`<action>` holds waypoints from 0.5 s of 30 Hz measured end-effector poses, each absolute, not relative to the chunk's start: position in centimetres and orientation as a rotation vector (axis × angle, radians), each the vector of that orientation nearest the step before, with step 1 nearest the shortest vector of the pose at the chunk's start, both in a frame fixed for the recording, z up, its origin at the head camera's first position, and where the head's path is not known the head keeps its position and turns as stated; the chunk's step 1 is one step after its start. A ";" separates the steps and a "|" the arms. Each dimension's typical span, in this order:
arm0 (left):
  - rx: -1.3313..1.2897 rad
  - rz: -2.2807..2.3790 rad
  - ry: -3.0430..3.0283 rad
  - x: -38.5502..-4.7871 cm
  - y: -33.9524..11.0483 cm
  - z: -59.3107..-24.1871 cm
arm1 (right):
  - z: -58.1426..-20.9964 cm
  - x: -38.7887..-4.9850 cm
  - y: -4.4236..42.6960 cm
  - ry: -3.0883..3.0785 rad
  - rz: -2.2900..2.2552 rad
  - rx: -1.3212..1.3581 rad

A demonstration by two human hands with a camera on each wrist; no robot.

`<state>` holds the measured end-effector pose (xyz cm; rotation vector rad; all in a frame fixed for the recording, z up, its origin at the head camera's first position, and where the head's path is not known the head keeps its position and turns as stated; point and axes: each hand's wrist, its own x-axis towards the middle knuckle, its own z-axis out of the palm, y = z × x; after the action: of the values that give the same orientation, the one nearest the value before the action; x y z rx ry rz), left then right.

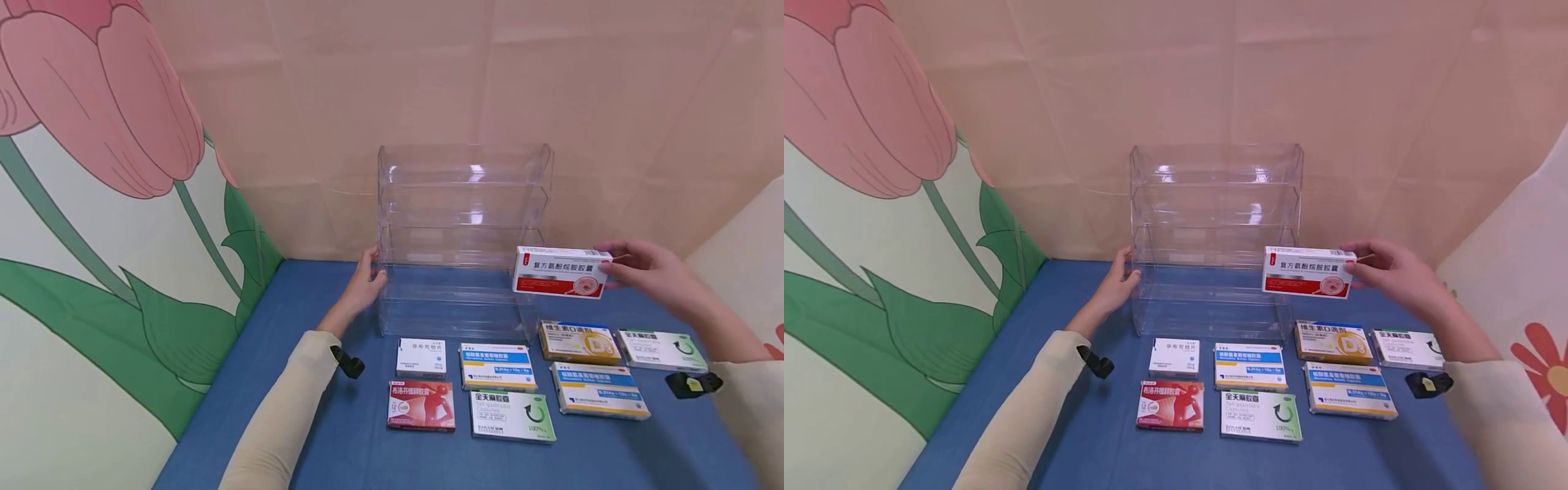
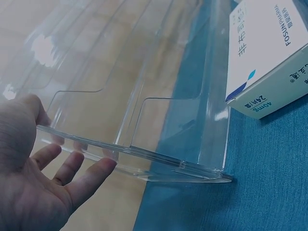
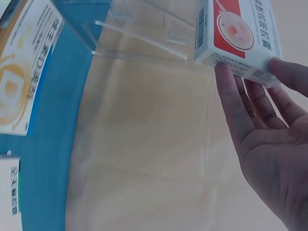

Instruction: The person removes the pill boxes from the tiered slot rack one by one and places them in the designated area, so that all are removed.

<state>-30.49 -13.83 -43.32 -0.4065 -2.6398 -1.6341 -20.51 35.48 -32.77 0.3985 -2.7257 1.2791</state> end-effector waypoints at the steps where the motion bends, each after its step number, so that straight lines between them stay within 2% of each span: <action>1: -0.408 -1.637 -2.637 -30.5 -13.8 -43.3 | -32.9 -20.3 35.9 -2.730 1.280 0.393; 15: -0.416 -1.654 -2.619 -30.4 -13.9 -43.4 | -34.8 -17.3 41.0 -2.840 1.291 0.360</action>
<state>-30.42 -13.86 -43.36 -0.4163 -2.6192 -1.6542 -17.31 41.04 -34.83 0.3600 -2.8402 1.2913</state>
